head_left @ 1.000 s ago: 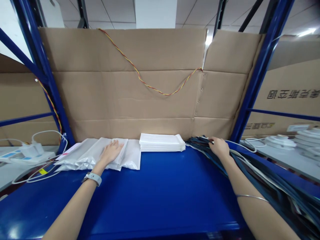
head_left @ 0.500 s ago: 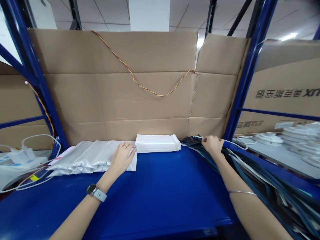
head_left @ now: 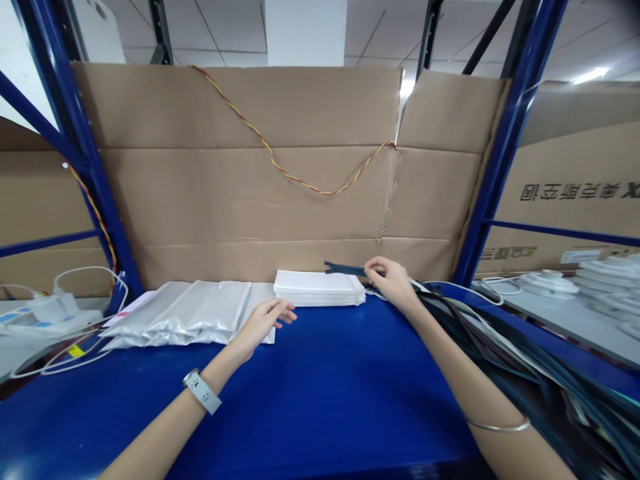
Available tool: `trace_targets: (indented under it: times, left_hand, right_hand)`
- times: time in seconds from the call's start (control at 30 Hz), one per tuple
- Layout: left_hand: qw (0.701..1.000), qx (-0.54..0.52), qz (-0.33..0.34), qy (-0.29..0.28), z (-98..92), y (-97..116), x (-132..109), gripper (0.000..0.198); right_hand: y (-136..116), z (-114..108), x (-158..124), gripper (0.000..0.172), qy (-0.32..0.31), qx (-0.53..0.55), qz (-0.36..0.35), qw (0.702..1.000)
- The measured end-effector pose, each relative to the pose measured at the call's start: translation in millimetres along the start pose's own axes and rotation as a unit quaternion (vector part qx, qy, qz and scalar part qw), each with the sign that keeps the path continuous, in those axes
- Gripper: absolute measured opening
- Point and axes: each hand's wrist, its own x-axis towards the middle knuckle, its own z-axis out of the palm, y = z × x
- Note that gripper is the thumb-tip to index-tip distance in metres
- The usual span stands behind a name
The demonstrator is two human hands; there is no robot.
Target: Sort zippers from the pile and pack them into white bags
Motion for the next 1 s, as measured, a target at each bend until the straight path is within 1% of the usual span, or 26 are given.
trace_targets:
  times: [0.03,0.1,0.2,0.27,0.33,0.43,0.5,0.6,0.7,0.77,0.8,0.87,0.93,1.0]
  left_hand:
    - [0.999,-0.041,-0.016,-0.006,2.7,2.8,-1.9,0.041]
    - [0.995,-0.094,-0.032,-0.003,6.8,6.5,-5.0,0.045]
    - [0.989,-0.136,-0.05,0.002,10.1,6.6,-7.1,0.051]
    - [0.984,-0.164,-0.062,-0.004,11.0,4.0,-6.7,0.052]
    - [0.978,-0.195,-0.064,-0.024,11.3,0.8,-5.4,0.05]
    - [0.974,-0.22,-0.05,-0.038,11.1,-3.1,-3.4,0.043]
    - [0.973,-0.224,-0.045,-0.019,10.0,-5.1,-2.8,0.039]
    - [0.969,-0.24,-0.056,-0.003,6.3,-9.0,-2.5,0.038]
    - [0.956,-0.274,-0.103,-0.006,0.7,-13.7,-1.1,0.041]
    - [0.94,-0.31,-0.144,-0.008,-2.3,-15.8,0.6,0.039]
    - [0.93,-0.33,-0.162,-0.007,-3.3,-16.3,1.5,0.036]
    - [0.913,-0.364,-0.182,-0.006,-3.9,-16.6,2.8,0.03]
    - [0.907,-0.382,-0.177,0.006,-3.3,-16.8,3.4,0.024]
    - [0.914,-0.378,-0.146,0.028,-3.0,-17.4,3.5,0.02]
  right_hand:
    - [-9.3,7.8,-5.4,0.016,-0.047,0.06,0.008,0.997]
    - [-24.0,21.2,-15.6,0.018,-0.138,0.164,0.02,0.977]
    - [-36.3,33.8,-26.7,0.017,-0.229,0.265,0.019,0.936]
    - [-40.0,38.4,-31.1,0.017,-0.266,0.306,0.021,0.914]
    - [-41.5,41.9,-34.2,0.016,-0.289,0.328,0.022,0.899]
    - [-41.7,46.8,-37.4,0.015,-0.309,0.329,0.016,0.892]
    - [-41.0,49.8,-38.4,0.015,-0.311,0.312,0.01,0.898]
    - [-40.7,52.9,-38.9,0.013,-0.286,0.26,-0.029,0.922]
    - [-43.0,54.2,-40.4,0.009,-0.212,0.152,-0.121,0.958]
    - [-45.1,55.2,-43.2,0.008,-0.144,0.053,-0.195,0.969]
    - [-46.0,55.9,-45.2,0.009,-0.114,0.005,-0.234,0.965]
    - [-47.3,58.2,-49.7,0.013,-0.077,-0.075,-0.313,0.944]
    - [-48.8,61.1,-54.1,0.018,-0.069,-0.134,-0.386,0.91]
    - [-51.1,63.5,-57.7,0.023,-0.076,-0.179,-0.435,0.879]
